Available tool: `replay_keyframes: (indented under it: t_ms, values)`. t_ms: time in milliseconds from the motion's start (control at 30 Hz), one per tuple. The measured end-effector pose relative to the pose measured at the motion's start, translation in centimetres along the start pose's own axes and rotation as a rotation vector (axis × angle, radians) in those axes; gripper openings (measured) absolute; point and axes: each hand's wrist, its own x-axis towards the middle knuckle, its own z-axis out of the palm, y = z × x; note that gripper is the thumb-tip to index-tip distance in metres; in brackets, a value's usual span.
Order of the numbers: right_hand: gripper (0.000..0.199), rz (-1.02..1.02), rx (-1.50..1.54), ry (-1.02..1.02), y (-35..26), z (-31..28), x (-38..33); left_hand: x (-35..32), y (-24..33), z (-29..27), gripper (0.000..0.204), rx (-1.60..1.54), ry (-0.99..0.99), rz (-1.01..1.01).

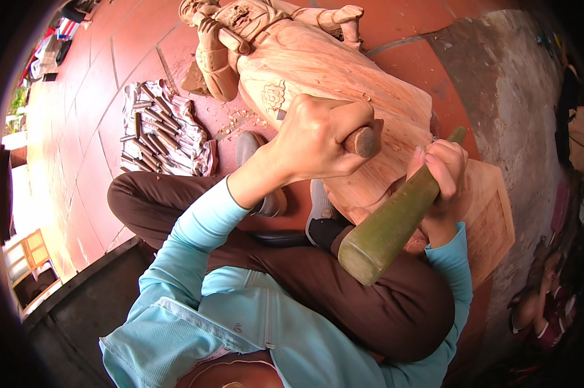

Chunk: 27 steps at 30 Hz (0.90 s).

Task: The person carves a wooden statue of a seated figure using a chisel and a mallet. They repeatedly strike the chisel to shape the wood and refine details on the statue's torso and base.

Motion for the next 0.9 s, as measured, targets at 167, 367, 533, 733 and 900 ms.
replay_keyframes:
  t_ms: [167,367,533,733,900]
  values:
    - [0.053,-0.012,0.003,0.01,0.3,0.1,-0.4,-0.1,-0.6,0.2,0.014,0.011,0.008,0.001]
    - [0.047,-0.016,-0.028,-0.009,0.1,-0.5,0.2,-0.5,-1.0,1.1,0.015,0.08,0.006,0.043]
    - [0.051,-0.007,0.016,0.044,-0.1,-0.3,0.2,-1.2,0.3,0.1,0.017,0.234,-0.016,0.154]
    - [0.051,-0.049,0.052,0.069,0.1,0.3,0.1,-3.6,0.6,0.7,0.021,0.136,-0.094,0.188]
    - [0.05,-0.041,0.044,0.055,-0.1,0.1,0.2,-6.2,-0.1,-1.6,0.016,0.199,-0.198,-0.058]
